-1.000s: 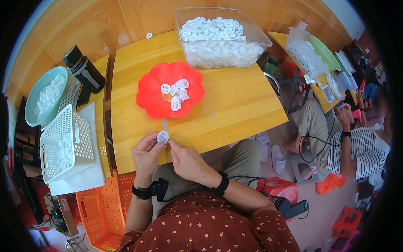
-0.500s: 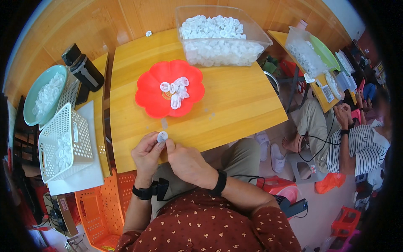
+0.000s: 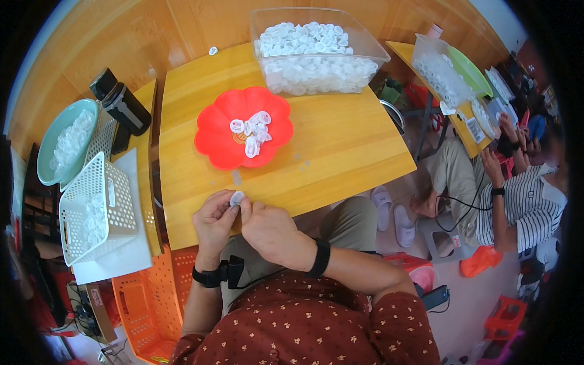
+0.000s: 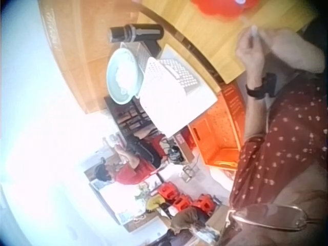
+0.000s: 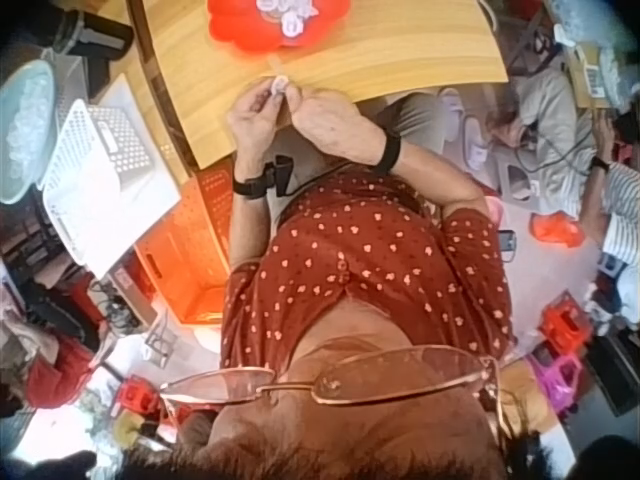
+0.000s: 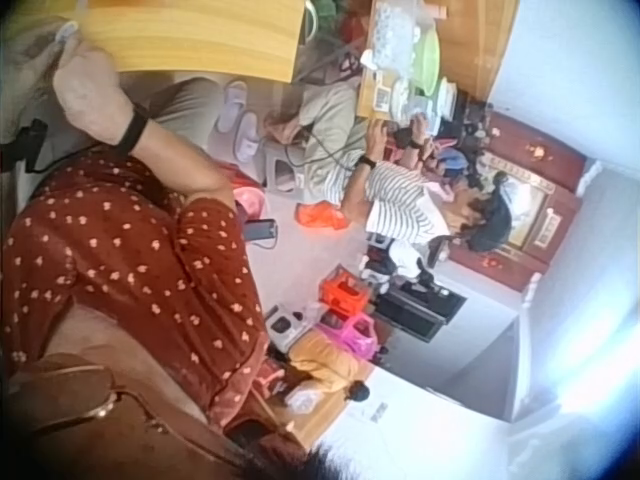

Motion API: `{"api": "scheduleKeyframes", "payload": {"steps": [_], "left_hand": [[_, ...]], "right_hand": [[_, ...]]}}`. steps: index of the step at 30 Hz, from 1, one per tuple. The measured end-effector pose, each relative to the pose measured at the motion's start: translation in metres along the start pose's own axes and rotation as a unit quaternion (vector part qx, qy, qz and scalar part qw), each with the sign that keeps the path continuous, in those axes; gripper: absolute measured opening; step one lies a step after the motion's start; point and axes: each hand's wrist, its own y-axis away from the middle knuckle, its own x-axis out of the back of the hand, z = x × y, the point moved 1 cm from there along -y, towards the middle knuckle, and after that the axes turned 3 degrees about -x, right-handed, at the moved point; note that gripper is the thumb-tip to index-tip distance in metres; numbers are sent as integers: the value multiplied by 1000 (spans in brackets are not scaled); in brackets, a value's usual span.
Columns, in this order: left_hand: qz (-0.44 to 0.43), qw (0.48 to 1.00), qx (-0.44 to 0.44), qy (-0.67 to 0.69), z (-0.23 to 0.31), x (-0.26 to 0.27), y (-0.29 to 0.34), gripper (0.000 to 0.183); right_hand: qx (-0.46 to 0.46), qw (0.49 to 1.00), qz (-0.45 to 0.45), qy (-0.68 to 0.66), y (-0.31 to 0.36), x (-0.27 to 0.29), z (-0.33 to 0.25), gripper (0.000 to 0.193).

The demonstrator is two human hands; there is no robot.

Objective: The person is assembling or inspecting small white plastic/fabric components using their hands and a small metal tool.

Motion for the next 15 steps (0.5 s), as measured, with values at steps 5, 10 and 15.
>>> {"api": "scheduleKeyframes", "payload": {"steps": [5, 10, 15], "left_hand": [[-16, 1000, -5, 24, 3, 0, 0, 24], [-16, 1000, -12, 11, 3, 0, 0, 25], [-22, 999, -21, -14, 5, -2, -1, 24]], "right_hand": [[-57, 996, 75, 6, 11, -5, 10, 47], [-50, 995, 88, -1, 10, -2, 8, 46], [-42, 996, 82, 9, 9, -2, 7, 46]]}}
